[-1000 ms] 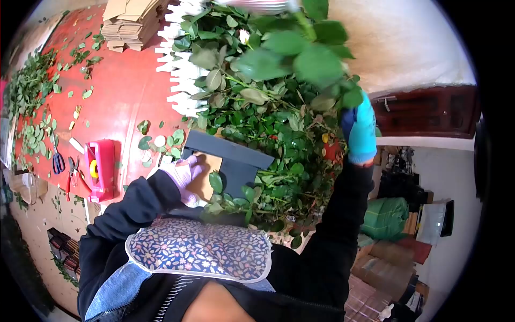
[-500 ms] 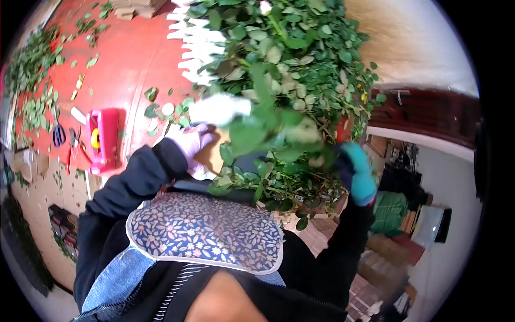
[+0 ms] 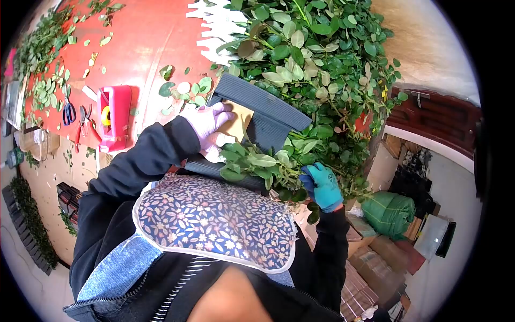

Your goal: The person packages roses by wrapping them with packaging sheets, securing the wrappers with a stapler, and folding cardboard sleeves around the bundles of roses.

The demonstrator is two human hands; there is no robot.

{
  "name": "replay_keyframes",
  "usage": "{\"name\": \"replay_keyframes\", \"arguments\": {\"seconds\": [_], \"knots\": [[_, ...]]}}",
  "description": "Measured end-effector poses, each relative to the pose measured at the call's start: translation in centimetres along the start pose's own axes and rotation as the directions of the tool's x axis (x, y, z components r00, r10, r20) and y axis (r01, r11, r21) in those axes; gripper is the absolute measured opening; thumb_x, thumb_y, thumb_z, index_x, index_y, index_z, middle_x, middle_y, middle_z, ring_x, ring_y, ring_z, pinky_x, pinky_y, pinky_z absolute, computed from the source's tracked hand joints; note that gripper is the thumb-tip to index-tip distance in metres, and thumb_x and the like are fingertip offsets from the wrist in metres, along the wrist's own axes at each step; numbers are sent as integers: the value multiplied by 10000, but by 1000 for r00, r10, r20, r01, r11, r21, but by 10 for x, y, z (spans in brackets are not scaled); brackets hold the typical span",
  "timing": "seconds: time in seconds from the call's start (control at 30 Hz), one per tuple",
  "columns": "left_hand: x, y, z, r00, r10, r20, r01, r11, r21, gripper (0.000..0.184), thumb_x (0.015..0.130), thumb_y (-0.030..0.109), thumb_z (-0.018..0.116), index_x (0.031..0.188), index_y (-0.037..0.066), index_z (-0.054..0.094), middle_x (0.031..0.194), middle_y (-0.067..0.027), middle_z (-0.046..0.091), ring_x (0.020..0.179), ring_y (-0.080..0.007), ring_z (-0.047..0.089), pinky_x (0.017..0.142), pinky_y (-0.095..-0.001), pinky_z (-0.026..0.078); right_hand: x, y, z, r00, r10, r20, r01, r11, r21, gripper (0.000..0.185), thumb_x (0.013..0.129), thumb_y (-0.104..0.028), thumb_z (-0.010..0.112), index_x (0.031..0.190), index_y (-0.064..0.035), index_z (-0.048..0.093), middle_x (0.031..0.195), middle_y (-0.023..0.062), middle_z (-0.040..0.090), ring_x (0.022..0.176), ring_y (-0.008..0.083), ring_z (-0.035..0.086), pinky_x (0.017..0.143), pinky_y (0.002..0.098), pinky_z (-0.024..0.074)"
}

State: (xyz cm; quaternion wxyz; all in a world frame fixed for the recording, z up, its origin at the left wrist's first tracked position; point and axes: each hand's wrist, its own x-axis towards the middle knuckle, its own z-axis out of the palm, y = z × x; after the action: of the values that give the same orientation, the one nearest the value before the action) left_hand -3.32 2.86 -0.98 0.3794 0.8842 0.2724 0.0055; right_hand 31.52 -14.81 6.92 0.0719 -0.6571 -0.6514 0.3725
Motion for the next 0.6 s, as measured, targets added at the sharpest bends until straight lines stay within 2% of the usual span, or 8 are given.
{"name": "replay_keyframes", "arguments": {"seconds": [0.03,0.07,0.1,0.23,0.37,0.43,0.53,0.6], "knots": [[-1,4,-4,1000,-6,-5,6,1000,-14,933,581,284,841,1392,119,410,1409,-117,403,1145,-341,546,926,-396,494,0,0,-1,977,189,96,-204,961,187,293,733,36,616,1013,-45,635,889,122,615,720,302,614,579,375,458],[-4,10,-9,999,-35,-17,35,999,22,916,589,277,833,1389,120,415,1397,-120,408,1130,-341,552,913,-399,498,-1,9,3,971,204,121,-220,967,132,298,712,28,643,999,-50,631,894,143,606,770,347,604,619,413,462],[-8,20,-14,998,-59,-32,60,996,58,899,597,269,824,1386,121,419,1385,-122,413,1114,-341,557,901,-401,502,2,4,4,995,-94,-21,90,986,-140,265,723,20,639,976,-54,624,907,154,601,775,373,595,633,439,464],[-24,34,-6,993,-82,87,72,991,117,574,696,224,761,1201,44,555,1123,-141,510,945,-319,597,781,-391,506,3,10,8,997,-22,80,34,988,-153,264,755,35,623,1014,-16,623,931,150,610,802,338,631,668,398,493],[-31,39,-4,998,-60,-12,61,992,114,613,708,226,762,1253,55,540,1056,-127,539,934,-302,600,771,-396,494,8,30,23,981,124,147,-119,992,-42,238,774,17,637,1010,-12,629,883,135,622,777,302,658,638,387,502],[-30,35,-4,998,4,-66,-1,999,48,626,709,229,763,1275,84,537,1058,-118,542,932,-299,601,767,-398,494,15,14,-1,962,80,260,-41,987,-155,224,792,-59,689,1010,-39,645,846,138,651,745,305,661,641,375,517],[-23,32,-4,999,-36,10,35,999,26,575,691,232,775,1212,98,571,1026,-98,554,921,-284,607,746,-401,497,39,-33,-60,989,-37,143,94,904,-417,279,761,-166,762,1008,-75,671,852,121,691,737,288,673,653,363,529],[-20,36,-6,995,-54,79,52,998,27,554,685,229,777,1186,96,582,1008,-92,555,916,-279,608,737,-397,498,73,-62,-84,948,-238,-211,149,919,-366,248,792,-221,720,991,-93,647,772,95,641,703,303,623,629,404,474]]}}
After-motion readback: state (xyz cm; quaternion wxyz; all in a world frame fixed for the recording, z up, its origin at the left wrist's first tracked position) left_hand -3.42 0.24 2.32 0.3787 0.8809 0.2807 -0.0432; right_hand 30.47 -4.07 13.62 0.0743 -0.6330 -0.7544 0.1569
